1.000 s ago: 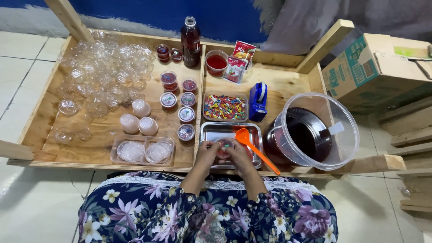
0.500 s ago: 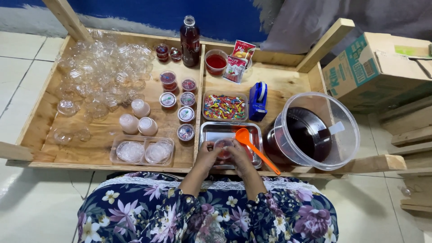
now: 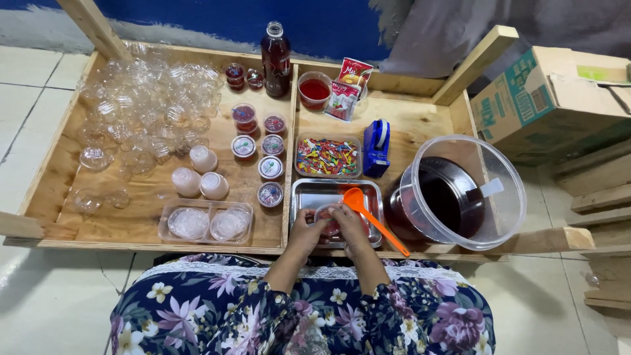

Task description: The person prepares small plastic cups by placing a clear liner inside, then uses an orange ladle to fill the cups with a dark red liquid from a large white bucket. The cups are handled individually and placed on a metal tray.

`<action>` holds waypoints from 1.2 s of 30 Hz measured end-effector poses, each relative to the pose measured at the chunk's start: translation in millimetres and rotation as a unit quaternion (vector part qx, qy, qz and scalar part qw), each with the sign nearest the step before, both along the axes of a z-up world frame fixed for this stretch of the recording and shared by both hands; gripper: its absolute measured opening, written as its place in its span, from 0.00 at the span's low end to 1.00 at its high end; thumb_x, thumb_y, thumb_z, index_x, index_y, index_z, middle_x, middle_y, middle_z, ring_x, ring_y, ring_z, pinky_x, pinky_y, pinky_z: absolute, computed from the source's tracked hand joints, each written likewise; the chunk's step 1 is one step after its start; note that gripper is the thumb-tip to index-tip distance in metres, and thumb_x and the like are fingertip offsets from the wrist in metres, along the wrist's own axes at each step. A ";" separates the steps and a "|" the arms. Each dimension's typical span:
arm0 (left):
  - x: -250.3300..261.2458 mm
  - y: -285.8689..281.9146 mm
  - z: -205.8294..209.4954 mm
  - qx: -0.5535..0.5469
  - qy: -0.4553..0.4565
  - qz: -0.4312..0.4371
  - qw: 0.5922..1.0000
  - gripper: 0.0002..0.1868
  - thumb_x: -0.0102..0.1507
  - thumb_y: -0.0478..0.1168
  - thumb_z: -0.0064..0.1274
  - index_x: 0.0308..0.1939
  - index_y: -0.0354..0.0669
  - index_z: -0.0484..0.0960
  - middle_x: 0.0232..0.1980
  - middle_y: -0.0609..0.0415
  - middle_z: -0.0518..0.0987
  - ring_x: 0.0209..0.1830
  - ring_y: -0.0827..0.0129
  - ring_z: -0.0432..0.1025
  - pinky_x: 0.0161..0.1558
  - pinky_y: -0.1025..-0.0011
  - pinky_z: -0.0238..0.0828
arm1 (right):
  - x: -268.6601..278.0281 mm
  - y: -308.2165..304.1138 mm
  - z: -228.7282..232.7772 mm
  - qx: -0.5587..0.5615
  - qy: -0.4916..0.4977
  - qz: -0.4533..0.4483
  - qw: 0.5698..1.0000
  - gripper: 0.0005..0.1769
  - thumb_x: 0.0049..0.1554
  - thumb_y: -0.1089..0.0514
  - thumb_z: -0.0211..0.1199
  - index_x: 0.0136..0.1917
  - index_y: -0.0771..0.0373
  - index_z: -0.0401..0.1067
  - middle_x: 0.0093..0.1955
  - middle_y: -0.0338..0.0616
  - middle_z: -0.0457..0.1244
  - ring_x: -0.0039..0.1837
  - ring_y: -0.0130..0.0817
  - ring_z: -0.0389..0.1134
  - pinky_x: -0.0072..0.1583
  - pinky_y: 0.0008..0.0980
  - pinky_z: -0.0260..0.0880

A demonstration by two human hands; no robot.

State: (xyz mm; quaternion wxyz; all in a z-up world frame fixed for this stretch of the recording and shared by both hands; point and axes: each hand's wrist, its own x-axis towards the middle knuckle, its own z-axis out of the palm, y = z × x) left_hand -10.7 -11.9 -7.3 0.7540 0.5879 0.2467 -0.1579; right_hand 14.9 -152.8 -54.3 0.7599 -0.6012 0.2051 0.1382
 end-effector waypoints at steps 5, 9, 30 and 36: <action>17.6 14.4 -7.6 -0.004 0.020 0.024 1.000 0.24 0.59 0.47 0.60 0.51 0.36 0.74 0.45 0.40 0.76 0.30 0.50 0.81 0.32 0.62 0.86 | -13.2 22.2 68.3 0.004 -0.020 0.027 0.999 0.21 0.55 0.57 0.67 0.62 0.58 0.73 0.48 0.50 0.68 0.48 0.41 0.73 0.47 0.40 0.79; 28.6 20.3 -1.0 0.020 0.024 0.016 0.999 0.22 0.57 0.43 0.61 0.51 0.34 0.75 0.41 0.40 0.76 0.27 0.48 0.80 0.29 0.61 0.86 | 0.1 24.2 43.6 -0.026 -0.044 0.047 0.998 0.28 0.50 0.66 0.67 0.65 0.58 0.73 0.51 0.50 0.68 0.50 0.40 0.71 0.48 0.38 0.78; 174.8 86.1 29.4 0.071 -0.053 0.122 0.988 0.24 0.56 0.32 0.51 0.57 0.31 0.76 0.50 0.36 0.77 0.27 0.53 0.81 0.30 0.69 0.85 | 215.7 91.2 56.9 -0.233 -0.103 0.157 0.954 0.17 0.57 0.60 0.61 0.58 0.68 0.77 0.55 0.61 0.68 0.48 0.48 0.74 0.44 0.40 0.80; 220.4 97.6 26.8 0.071 -0.067 0.167 0.981 0.27 0.60 0.30 0.50 0.64 0.29 0.72 0.55 0.31 0.74 0.35 0.49 0.81 0.36 0.70 0.85 | 295.6 117.2 33.8 -0.300 -0.111 0.161 0.934 0.15 0.54 0.54 0.61 0.52 0.60 0.81 0.40 0.55 0.70 0.39 0.44 0.75 0.40 0.42 0.81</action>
